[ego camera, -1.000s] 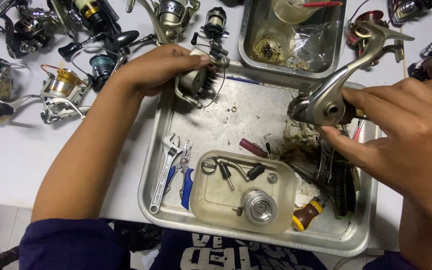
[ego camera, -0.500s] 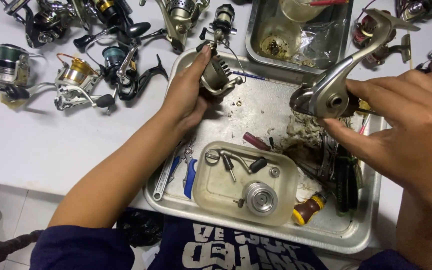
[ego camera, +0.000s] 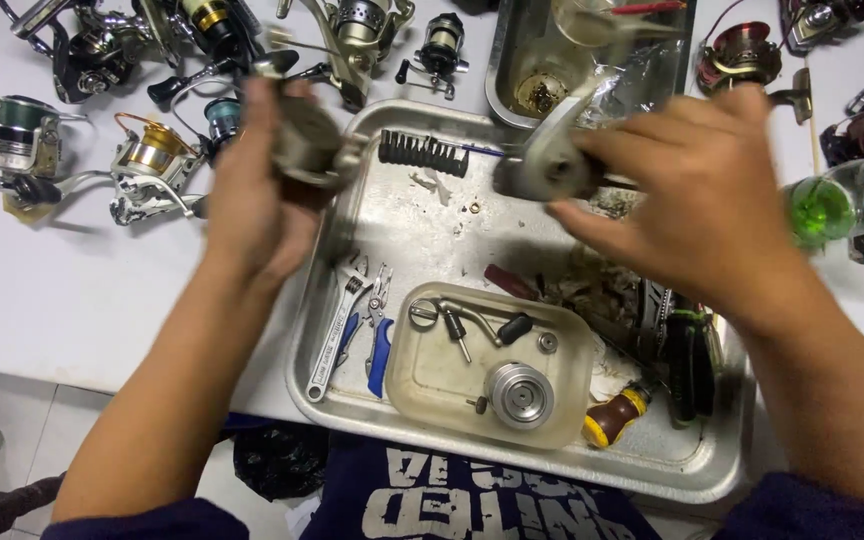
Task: The person is performing maintenance and assembly on fishing reels, involving cleaning parts with a brush and using tools to fit components together.
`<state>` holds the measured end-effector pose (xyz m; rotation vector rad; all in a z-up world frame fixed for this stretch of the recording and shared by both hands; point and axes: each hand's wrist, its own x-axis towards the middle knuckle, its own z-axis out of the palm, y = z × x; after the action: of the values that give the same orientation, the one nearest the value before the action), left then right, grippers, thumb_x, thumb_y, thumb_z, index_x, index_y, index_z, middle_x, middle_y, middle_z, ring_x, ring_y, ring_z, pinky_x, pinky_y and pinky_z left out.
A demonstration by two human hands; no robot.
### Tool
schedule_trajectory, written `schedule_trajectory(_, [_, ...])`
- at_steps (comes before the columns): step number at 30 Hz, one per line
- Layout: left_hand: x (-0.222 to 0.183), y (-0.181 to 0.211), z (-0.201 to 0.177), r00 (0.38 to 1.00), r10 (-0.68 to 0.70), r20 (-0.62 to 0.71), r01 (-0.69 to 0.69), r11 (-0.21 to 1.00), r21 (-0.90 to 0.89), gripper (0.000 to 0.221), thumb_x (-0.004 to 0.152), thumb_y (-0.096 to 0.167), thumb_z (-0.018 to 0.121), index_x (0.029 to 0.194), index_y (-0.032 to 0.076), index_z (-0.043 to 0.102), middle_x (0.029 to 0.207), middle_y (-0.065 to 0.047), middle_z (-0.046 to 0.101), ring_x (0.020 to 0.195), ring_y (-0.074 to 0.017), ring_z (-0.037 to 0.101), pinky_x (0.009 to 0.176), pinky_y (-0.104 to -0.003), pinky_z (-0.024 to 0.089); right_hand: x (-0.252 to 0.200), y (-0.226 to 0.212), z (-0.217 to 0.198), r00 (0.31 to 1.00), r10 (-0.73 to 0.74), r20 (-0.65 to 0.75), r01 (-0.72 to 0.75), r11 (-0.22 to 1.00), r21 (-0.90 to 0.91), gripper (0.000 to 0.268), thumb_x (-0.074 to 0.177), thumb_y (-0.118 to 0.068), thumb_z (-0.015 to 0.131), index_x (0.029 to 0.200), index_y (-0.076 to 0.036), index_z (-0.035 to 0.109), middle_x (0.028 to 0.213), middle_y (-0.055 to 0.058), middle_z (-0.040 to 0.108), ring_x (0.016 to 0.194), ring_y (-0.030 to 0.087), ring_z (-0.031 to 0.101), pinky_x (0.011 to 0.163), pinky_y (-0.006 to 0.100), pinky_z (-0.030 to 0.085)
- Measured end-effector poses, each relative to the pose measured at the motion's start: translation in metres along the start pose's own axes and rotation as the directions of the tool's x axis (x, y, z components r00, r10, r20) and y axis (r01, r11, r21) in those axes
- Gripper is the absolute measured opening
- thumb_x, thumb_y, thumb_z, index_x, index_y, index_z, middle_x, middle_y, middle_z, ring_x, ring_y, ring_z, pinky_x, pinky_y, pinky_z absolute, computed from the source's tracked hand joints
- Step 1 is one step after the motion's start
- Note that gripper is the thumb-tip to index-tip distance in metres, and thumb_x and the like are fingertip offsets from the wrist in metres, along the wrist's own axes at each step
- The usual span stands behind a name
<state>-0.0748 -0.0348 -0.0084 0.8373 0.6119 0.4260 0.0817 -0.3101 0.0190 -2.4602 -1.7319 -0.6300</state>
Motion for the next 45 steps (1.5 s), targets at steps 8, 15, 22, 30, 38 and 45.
schedule_trajectory(8, [-0.014, 0.037, -0.028, 0.956, 0.163, -0.243, -0.195, 0.974, -0.112, 0.093, 0.060, 0.052, 0.069, 0.140, 0.005, 0.058, 0.123, -0.007, 0.067, 0.092, -0.0240, 0.074, 0.075, -0.037, 0.066, 0.093, -0.062, 0.081, 0.945, -0.020, 0.327, -0.049, 0.979, 0.200, 0.041, 0.094, -0.060, 0.072, 0.106, -0.021, 0.078, 0.072, -0.001, 0.072, 0.073, 0.024, 0.064, 0.094, 0.045, 0.038])
schedule_trajectory(15, [0.000, 0.035, -0.047, 0.980, 0.163, -0.114, -0.190, 0.935, -0.298, 0.082, 0.075, 0.041, 0.070, 0.143, 0.002, 0.048, 0.119, -0.018, 0.065, 0.091, -0.0339, 0.071, 0.078, -0.041, 0.066, 0.112, -0.071, 0.108, 0.918, -0.006, 0.397, -0.112, 0.956, 0.272, 0.041, 0.091, -0.057, 0.073, 0.103, -0.018, 0.074, 0.081, 0.002, 0.074, 0.084, 0.024, 0.067, 0.102, 0.051, 0.038])
schedule_trajectory(22, [0.018, 0.025, -0.033, 0.992, 0.075, -0.105, -0.096, 0.973, -0.209, 0.080, 0.077, 0.048, 0.061, 0.141, 0.002, 0.053, 0.117, -0.019, 0.062, 0.097, -0.0301, 0.069, 0.076, -0.045, 0.068, 0.119, -0.067, 0.094, 0.879, -0.018, 0.476, -0.162, 0.928, 0.335, 0.052, 0.092, -0.055, 0.069, 0.129, -0.018, 0.070, 0.088, 0.002, 0.076, 0.100, 0.028, 0.067, 0.107, 0.054, 0.033])
schedule_trajectory(30, [0.029, 0.016, 0.002, 0.995, 0.044, -0.086, -0.057, 0.986, -0.156, 0.058, 0.082, 0.044, 0.060, 0.125, 0.005, 0.054, 0.116, -0.021, 0.073, 0.093, -0.0354, 0.075, 0.062, -0.047, 0.065, 0.118, -0.064, 0.101, 0.885, -0.009, 0.465, -0.183, 0.912, 0.366, 0.055, 0.091, -0.060, 0.069, 0.127, -0.018, 0.071, 0.090, 0.003, 0.077, 0.102, 0.029, 0.067, 0.106, 0.054, 0.034])
schedule_trajectory(38, [0.040, 0.008, 0.022, 0.997, 0.058, 0.042, -0.043, 0.953, -0.301, 0.067, 0.082, 0.034, 0.063, 0.138, 0.001, 0.049, 0.128, -0.031, 0.064, 0.094, -0.0396, 0.073, 0.079, -0.057, 0.066, 0.093, -0.019, 0.065, 0.943, 0.031, 0.331, -0.167, 0.905, 0.392, 0.052, 0.095, -0.050, 0.068, 0.132, -0.014, 0.067, 0.123, 0.013, 0.070, 0.116, 0.033, 0.060, 0.106, 0.055, 0.035])
schedule_trajectory(45, [0.052, -0.014, 0.066, 0.980, 0.002, 0.201, 0.033, 0.984, -0.173, 0.055, 0.090, 0.040, 0.053, 0.133, 0.006, 0.053, 0.128, -0.023, 0.066, 0.097, -0.0337, 0.071, 0.084, -0.049, 0.062, 0.011, 0.004, 0.059, 0.937, 0.007, 0.349, -0.141, 0.922, 0.361, 0.019, 0.104, -0.025, 0.064, 0.092, -0.013, 0.073, 0.075, 0.006, 0.070, 0.062, 0.020, 0.069, 0.060, 0.028, 0.061])
